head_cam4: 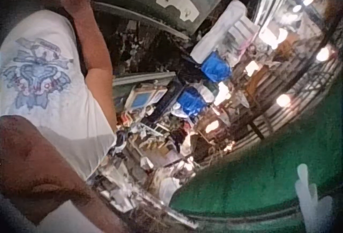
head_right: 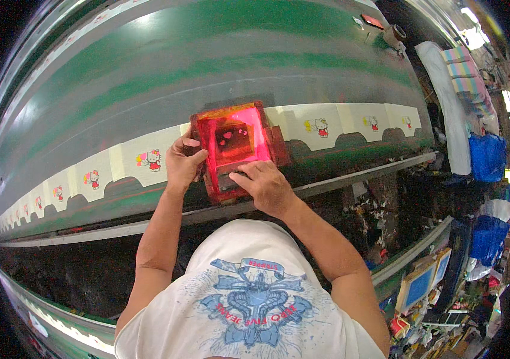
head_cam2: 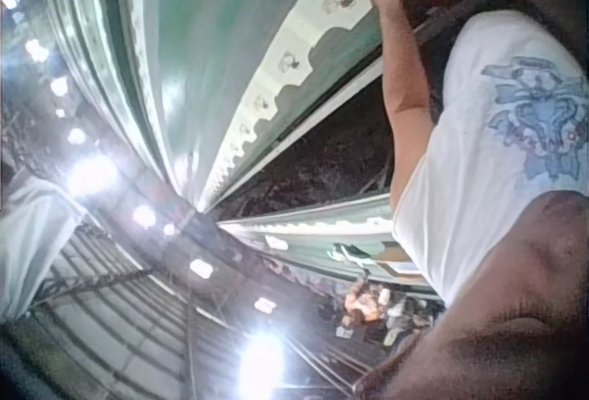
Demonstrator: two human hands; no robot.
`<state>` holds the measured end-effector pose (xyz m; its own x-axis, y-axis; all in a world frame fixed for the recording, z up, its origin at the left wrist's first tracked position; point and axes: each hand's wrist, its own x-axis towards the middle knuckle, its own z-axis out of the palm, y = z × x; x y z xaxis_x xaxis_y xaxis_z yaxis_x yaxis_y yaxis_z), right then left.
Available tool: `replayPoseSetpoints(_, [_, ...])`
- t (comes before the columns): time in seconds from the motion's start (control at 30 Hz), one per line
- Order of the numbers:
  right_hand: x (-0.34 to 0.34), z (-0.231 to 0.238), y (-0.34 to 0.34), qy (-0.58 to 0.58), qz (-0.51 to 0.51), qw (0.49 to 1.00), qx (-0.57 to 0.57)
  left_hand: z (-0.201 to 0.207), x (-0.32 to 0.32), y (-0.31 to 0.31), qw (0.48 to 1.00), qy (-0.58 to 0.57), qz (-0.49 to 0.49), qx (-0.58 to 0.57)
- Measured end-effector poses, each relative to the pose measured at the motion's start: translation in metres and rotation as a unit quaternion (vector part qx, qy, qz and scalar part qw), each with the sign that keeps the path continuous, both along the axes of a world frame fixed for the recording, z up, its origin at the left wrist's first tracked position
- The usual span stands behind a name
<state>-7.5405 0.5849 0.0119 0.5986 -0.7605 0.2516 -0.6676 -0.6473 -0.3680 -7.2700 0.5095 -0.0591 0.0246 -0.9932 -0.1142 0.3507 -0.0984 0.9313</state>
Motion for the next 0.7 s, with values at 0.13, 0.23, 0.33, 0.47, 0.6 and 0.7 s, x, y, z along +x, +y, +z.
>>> replayPoseSetpoints(0.13, [-0.004,0.006,0.015,-0.011,0.002,0.999,0.030,0.009,0.003,0.001,0.994,-0.110,-0.008,0.027])
replayPoseSetpoints(0.23, [-0.010,0.004,0.012,-0.054,0.006,0.998,0.028,0.016,0.002,0.000,0.993,-0.111,0.000,0.024])
replayPoseSetpoints(0.33, [-0.022,-0.001,0.011,-0.112,-0.009,0.994,0.012,0.021,0.000,-0.002,0.995,-0.103,0.001,-0.009])
replayPoseSetpoints(0.47, [-0.051,-0.006,0.010,-0.171,-0.033,0.985,0.022,0.022,-0.027,-0.002,0.994,-0.099,0.013,-0.048])
replayPoseSetpoints(0.6, [-0.105,-0.009,0.006,-0.206,-0.049,0.977,0.009,0.017,-0.087,-0.008,0.990,-0.104,0.013,-0.093])
replayPoseSetpoints(0.7, [-0.165,-0.011,0.001,-0.209,-0.061,0.976,0.008,0.009,-0.145,-0.014,0.996,-0.073,0.011,-0.053])
